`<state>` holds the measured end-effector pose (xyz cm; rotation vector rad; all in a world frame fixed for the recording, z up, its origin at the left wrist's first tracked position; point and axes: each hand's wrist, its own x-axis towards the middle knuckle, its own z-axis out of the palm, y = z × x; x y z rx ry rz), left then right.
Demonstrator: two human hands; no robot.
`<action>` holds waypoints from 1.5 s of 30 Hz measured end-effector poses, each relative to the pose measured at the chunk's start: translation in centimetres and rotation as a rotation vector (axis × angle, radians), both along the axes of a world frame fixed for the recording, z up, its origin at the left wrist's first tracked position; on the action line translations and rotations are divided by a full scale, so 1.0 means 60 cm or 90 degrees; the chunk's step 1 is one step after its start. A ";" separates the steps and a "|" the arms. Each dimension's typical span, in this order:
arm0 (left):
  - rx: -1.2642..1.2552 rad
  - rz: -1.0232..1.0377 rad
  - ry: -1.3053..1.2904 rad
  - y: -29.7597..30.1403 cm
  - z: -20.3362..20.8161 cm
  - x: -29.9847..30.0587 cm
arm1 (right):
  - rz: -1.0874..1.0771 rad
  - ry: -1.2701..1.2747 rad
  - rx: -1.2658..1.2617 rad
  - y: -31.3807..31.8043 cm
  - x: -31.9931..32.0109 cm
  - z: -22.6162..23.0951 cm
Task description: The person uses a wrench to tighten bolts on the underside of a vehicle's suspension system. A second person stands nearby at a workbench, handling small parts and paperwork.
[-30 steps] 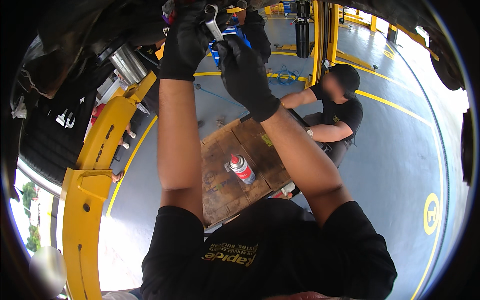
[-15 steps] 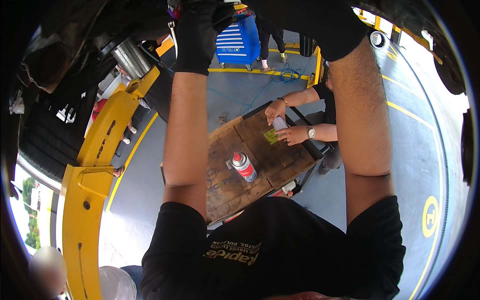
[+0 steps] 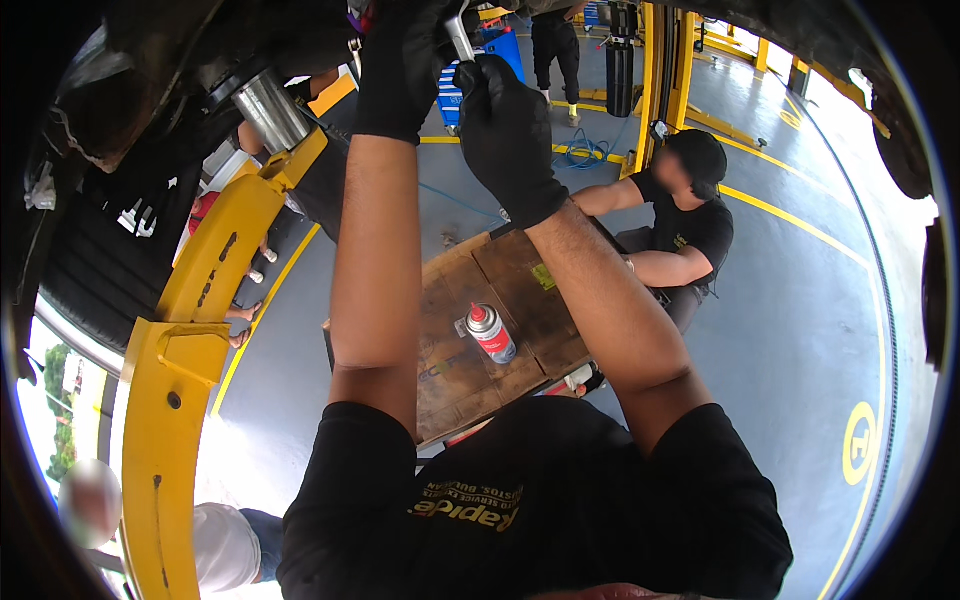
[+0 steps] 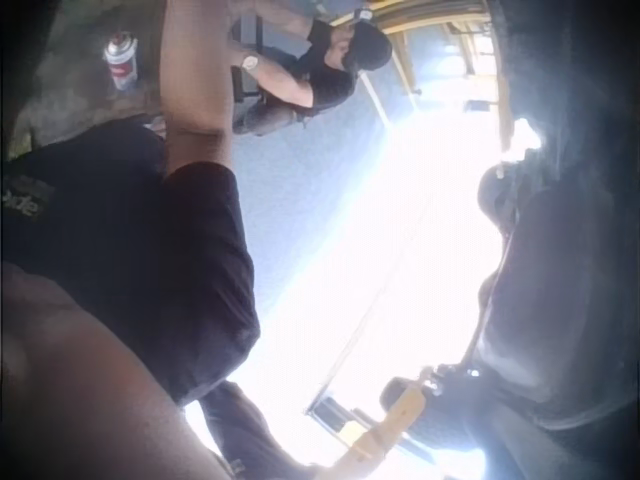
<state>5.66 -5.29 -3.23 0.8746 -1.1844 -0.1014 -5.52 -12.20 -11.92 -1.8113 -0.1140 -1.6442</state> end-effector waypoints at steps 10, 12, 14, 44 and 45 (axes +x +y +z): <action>-0.006 -0.069 0.172 0.010 -0.001 -0.013 | -0.253 -0.132 -0.378 -0.090 -0.069 0.059; -0.001 -0.086 0.178 0.002 0.003 -0.027 | -0.306 -0.170 -0.457 -0.110 -0.089 0.082; -0.005 -0.082 0.186 0.001 0.001 -0.020 | -0.262 -0.038 -0.454 -0.109 -0.129 0.105; 0.001 -0.042 0.087 -0.006 -0.014 0.009 | -0.295 -0.021 -0.308 -0.054 -0.144 0.146; -0.013 -0.045 0.075 -0.001 -0.016 0.019 | -0.282 -0.082 -0.367 -0.063 -0.136 0.154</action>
